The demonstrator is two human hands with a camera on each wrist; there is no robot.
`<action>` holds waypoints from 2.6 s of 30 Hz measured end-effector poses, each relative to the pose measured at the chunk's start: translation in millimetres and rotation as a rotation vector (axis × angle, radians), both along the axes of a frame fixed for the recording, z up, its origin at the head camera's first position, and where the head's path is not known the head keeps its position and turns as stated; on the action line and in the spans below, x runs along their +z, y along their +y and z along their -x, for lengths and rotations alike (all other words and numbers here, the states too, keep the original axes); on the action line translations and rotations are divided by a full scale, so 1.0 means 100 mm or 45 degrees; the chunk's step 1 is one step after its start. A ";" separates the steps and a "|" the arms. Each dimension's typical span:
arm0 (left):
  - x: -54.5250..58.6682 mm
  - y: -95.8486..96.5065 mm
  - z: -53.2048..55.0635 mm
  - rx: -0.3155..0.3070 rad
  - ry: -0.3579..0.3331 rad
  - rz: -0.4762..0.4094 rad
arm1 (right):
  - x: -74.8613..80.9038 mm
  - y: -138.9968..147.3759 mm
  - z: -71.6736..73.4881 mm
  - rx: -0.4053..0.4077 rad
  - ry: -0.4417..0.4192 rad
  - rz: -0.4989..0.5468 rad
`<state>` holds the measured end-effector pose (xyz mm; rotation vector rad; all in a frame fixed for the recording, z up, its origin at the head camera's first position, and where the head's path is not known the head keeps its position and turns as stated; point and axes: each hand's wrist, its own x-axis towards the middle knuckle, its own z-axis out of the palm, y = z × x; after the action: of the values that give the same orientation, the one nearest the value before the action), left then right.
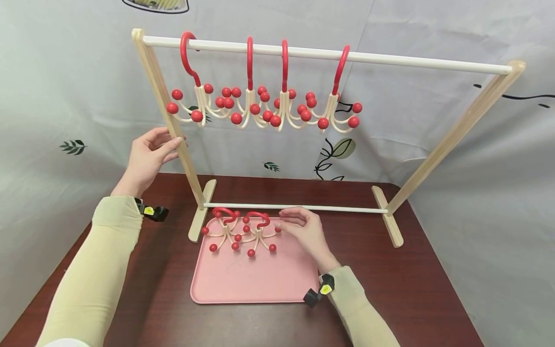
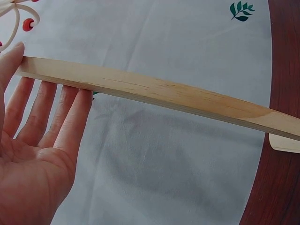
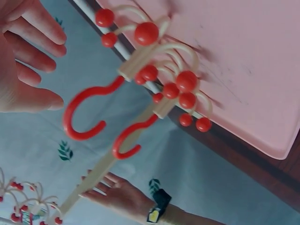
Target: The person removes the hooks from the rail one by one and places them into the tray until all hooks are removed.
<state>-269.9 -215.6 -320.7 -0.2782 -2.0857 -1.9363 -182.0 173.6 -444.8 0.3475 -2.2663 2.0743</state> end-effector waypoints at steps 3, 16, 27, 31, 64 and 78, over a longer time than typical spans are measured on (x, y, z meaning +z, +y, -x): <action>0.00 0.00 0.00 0.002 -0.002 -0.002 | 0.03 0.08 -0.01 -0.047 -0.013 0.009; -0.01 0.00 0.00 0.007 -0.004 0.017 | 0.49 0.47 -0.04 -0.163 0.196 0.234; -0.02 0.00 0.02 0.004 0.011 -0.018 | 1.53 0.75 -0.16 -0.311 0.591 0.558; -0.02 0.00 0.02 0.004 0.003 -0.023 | 1.83 0.78 -0.11 -0.337 0.606 0.605; -0.01 0.01 0.03 0.003 0.003 -0.021 | 2.70 0.33 0.54 -0.513 0.597 0.330; -0.01 0.01 0.01 0.012 -0.011 -0.014 | 2.71 0.44 0.59 -0.529 0.608 0.365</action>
<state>-270.8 -214.8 -321.5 -0.2575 -2.0772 -1.9463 -240.6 217.3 -173.9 0.2853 -1.5872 1.8210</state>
